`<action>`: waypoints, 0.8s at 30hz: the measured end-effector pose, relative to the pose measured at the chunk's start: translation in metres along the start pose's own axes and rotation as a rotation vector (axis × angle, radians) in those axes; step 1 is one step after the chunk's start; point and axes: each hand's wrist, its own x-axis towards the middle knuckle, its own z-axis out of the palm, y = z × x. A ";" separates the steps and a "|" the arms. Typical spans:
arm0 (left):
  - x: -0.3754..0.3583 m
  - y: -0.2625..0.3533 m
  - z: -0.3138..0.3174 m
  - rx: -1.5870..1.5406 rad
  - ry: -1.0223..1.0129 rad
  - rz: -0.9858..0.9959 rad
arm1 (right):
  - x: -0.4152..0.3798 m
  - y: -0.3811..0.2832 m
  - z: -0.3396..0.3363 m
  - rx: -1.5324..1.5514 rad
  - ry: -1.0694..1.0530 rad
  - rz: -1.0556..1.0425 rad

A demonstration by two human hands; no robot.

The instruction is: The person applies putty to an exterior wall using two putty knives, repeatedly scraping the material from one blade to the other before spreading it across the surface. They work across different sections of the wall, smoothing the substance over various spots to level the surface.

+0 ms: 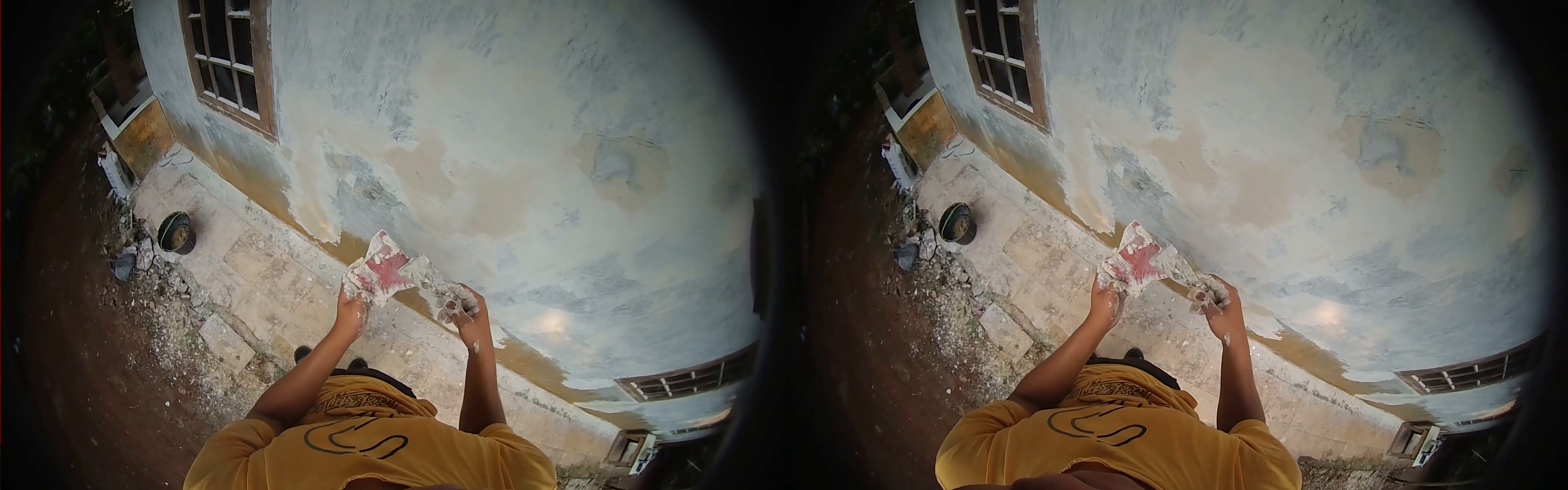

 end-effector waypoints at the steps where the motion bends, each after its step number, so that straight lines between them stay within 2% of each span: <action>1: 0.000 0.000 0.000 0.016 0.011 -0.027 | 0.002 -0.004 0.002 -0.036 -0.048 -0.005; 2: -0.001 -0.002 0.001 0.013 0.015 -0.032 | 0.002 -0.010 0.006 -0.038 -0.048 0.002; 4: -0.001 0.001 0.006 -0.018 0.014 -0.070 | -0.003 -0.035 0.020 -0.213 -0.010 0.172; 8: -0.003 0.013 0.012 -0.004 0.046 -0.110 | 0.007 -0.020 0.005 -0.305 -0.069 0.158; 12: -0.004 0.015 0.012 -0.090 0.054 -0.103 | 0.008 -0.022 -0.010 -0.315 -0.011 0.189; 15: -0.002 0.018 0.010 -0.085 0.090 -0.093 | 0.009 -0.015 -0.019 -0.262 0.091 0.053; 19: -0.001 0.020 0.008 -0.119 0.155 -0.104 | 0.003 -0.011 -0.011 -0.183 0.181 0.012; 21: -0.001 0.018 0.003 -0.097 0.156 -0.125 | 0.000 -0.003 -0.004 -0.579 0.236 -0.197; 22: -0.001 0.016 0.001 -0.072 0.156 -0.148 | -0.003 0.003 0.000 -0.581 0.237 -0.197; 24: -0.001 0.014 0.000 -0.114 0.172 -0.168 | -0.009 0.017 0.010 -0.893 0.273 -0.532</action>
